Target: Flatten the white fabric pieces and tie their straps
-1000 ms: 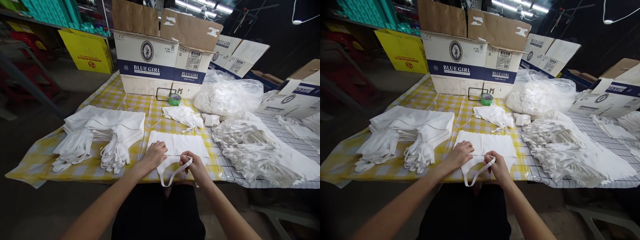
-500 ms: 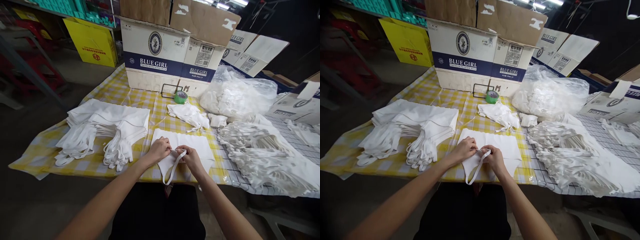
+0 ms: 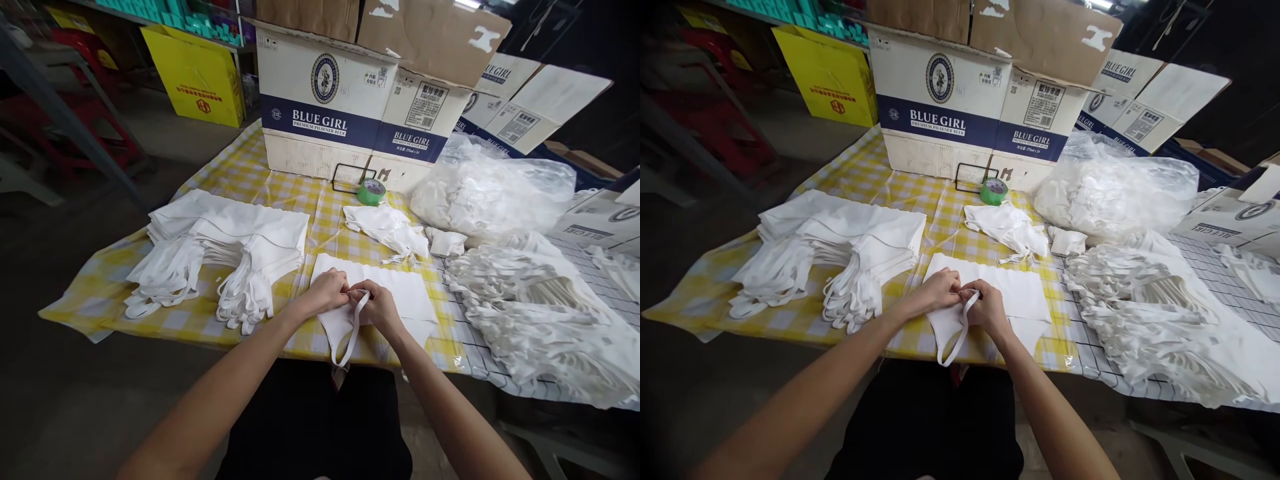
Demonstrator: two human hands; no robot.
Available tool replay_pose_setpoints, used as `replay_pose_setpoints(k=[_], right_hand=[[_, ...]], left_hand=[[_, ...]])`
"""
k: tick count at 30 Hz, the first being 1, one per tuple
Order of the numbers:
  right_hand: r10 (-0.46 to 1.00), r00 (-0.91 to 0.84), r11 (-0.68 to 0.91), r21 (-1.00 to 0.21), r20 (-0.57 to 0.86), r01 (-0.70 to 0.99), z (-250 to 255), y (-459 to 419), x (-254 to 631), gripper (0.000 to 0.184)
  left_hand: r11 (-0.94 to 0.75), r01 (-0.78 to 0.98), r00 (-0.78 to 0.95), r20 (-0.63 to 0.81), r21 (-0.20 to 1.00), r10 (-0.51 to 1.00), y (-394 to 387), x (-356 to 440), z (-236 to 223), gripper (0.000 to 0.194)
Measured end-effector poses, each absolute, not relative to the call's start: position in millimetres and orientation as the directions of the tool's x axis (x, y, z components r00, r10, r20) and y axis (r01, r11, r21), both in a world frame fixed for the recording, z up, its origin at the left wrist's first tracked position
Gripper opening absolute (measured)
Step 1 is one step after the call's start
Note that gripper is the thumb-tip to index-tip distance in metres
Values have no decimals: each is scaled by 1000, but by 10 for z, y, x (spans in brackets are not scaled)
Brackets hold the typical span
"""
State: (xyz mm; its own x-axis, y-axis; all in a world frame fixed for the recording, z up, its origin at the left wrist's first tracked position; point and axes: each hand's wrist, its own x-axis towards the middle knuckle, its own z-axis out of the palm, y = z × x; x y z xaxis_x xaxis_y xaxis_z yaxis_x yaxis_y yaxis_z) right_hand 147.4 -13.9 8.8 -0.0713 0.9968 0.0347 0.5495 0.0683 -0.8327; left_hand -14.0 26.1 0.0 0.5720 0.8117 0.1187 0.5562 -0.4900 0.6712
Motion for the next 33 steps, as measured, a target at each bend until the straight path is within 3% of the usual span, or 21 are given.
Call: replay_pose_setpoints(k=[4,9,20,33], right_hand=[[984,-114,180,-773,140,608,113,-157,1446,18],[958,-199,285,-602,206,746,158,-193,1447,20],[943,-327,334,-170,67,927,228,-182,1469,27],[911,-411,410,-42,-22,911,335,-226,1360,29]], left_hand=[[-469,551,567,103,691,817,301,-127,-35,16],[-462,516,573,109,721,812,288,-134,2,16],[-460,468,548,160,755,821,232,-123,-36,13],[-441,493,527,145,750,837,184,-122,-7,11]])
